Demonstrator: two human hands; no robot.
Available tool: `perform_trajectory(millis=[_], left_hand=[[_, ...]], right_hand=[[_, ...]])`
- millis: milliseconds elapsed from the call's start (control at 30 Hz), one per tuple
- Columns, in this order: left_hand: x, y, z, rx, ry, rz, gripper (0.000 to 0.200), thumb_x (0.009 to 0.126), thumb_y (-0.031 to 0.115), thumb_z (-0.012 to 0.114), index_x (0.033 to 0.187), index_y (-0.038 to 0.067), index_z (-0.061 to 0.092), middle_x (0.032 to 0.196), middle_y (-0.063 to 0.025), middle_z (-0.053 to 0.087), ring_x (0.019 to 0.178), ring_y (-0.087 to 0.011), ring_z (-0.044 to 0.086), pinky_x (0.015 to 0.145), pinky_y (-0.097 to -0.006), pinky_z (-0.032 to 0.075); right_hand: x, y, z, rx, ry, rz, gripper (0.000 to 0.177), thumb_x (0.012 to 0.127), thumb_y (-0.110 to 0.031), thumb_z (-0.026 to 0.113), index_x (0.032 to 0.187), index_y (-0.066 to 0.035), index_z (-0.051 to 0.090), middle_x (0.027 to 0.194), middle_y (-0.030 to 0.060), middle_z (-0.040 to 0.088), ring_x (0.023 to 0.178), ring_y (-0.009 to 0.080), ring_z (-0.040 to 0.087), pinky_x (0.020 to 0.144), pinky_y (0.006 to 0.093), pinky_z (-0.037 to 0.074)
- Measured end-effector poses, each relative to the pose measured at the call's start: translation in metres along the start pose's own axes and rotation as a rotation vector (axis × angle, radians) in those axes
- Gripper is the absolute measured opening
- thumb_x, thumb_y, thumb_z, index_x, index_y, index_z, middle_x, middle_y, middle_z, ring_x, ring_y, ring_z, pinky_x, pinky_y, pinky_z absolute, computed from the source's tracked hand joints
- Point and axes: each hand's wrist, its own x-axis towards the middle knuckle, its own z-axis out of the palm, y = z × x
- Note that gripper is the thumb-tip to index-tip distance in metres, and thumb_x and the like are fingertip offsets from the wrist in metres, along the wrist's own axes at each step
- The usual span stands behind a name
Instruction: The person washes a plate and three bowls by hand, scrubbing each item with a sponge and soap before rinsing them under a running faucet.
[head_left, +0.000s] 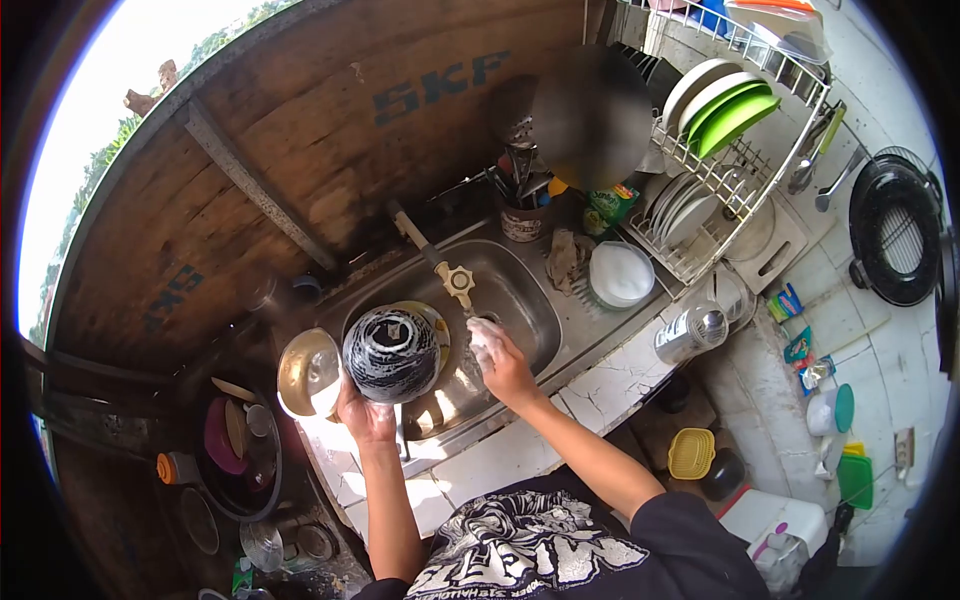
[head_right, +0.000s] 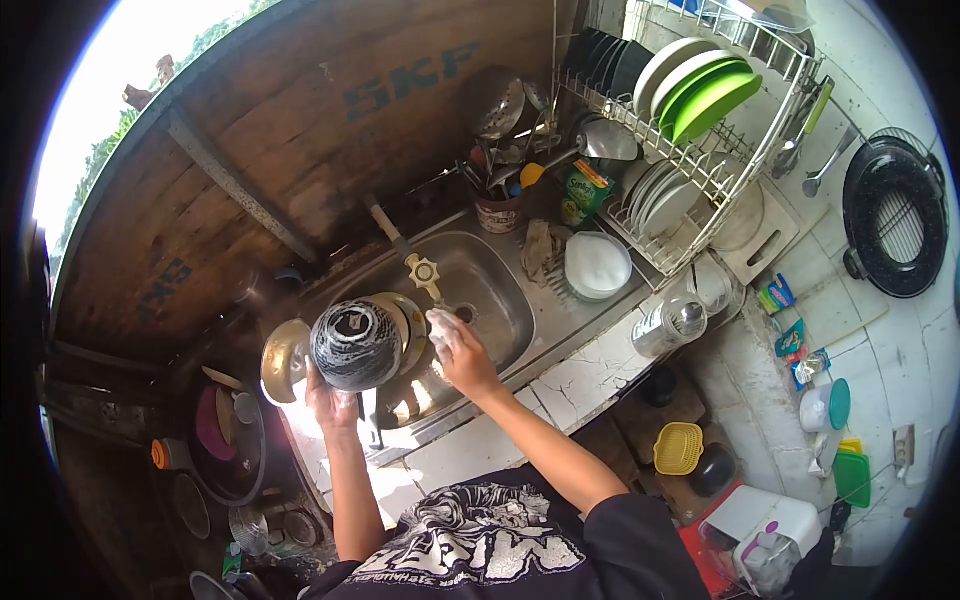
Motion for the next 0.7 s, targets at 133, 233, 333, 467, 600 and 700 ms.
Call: perform_trajectory(millis=[133,233,333,467,600,700], left_hand=[[-0.005,-0.010,-0.030,0.124,0.240,-0.071,0.039,0.096,0.020,0.047,0.130,-0.001,0.048,0.129,-0.0161,0.056,0.120,-0.0309,0.053,0.105,-0.0490,0.041],[-0.003,-0.026,-0.050,0.239,0.312,-0.125,0.041,0.095,0.020,0.050,0.130,-0.001,0.047,0.127,-0.0155,0.057,0.118,-0.0305,0.055,0.103,-0.0474,0.042],[0.008,-0.045,-0.089,0.240,0.458,-0.175,0.039,0.094,0.020,0.050,0.127,-0.001,0.049,0.123,-0.0150,0.060,0.115,-0.0302,0.057,0.102,-0.0474,0.043],[0.031,-0.077,-0.108,0.225,0.475,-0.220,0.035,0.094,0.019,0.048,0.122,-0.001,0.053,0.117,-0.0144,0.063,0.108,-0.0297,0.061,0.098,-0.0467,0.047],[0.049,-0.105,-0.122,0.145,0.458,-0.272,0.034,0.093,0.020,0.046,0.118,-0.001,0.057,0.115,-0.0144,0.064,0.107,-0.0294,0.061,0.096,-0.0444,0.048],[0.063,-0.122,-0.142,0.160,0.468,-0.337,0.043,0.090,0.024,0.046,0.123,-0.002,0.054,0.122,-0.0158,0.061,0.113,-0.0309,0.058,0.099,-0.0455,0.046]], right_hand=[[0.008,0.037,-0.076,-0.171,0.224,0.259,0.030,0.082,-0.003,0.063,0.111,-0.001,0.059,0.108,0.0158,0.065,0.098,0.0329,0.063,0.086,0.0382,0.050],[0.042,0.089,-0.135,-0.458,0.239,0.278,0.033,0.080,-0.008,0.068,0.111,-0.004,0.062,0.111,0.0159,0.063,0.102,0.0340,0.060,0.088,0.0407,0.048],[0.070,0.159,-0.185,-0.803,0.127,0.228,0.033,0.079,-0.014,0.070,0.110,-0.005,0.063,0.118,0.0151,0.060,0.109,0.0342,0.056,0.093,0.0430,0.044],[0.100,0.153,-0.186,-0.881,-0.003,0.409,0.033,0.079,-0.016,0.070,0.109,-0.004,0.064,0.116,0.0153,0.062,0.110,0.0351,0.055,0.093,0.0441,0.044],[0.086,0.139,-0.138,-0.525,0.039,0.239,0.027,0.082,-0.012,0.067,0.107,-0.002,0.063,0.108,0.0157,0.064,0.094,0.0307,0.063,0.081,0.0391,0.050],[0.050,0.121,-0.081,-0.134,-0.154,0.525,0.030,0.087,-0.014,0.063,0.114,-0.002,0.061,0.094,0.0159,0.068,0.086,0.0275,0.067,0.073,0.0328,0.053]])
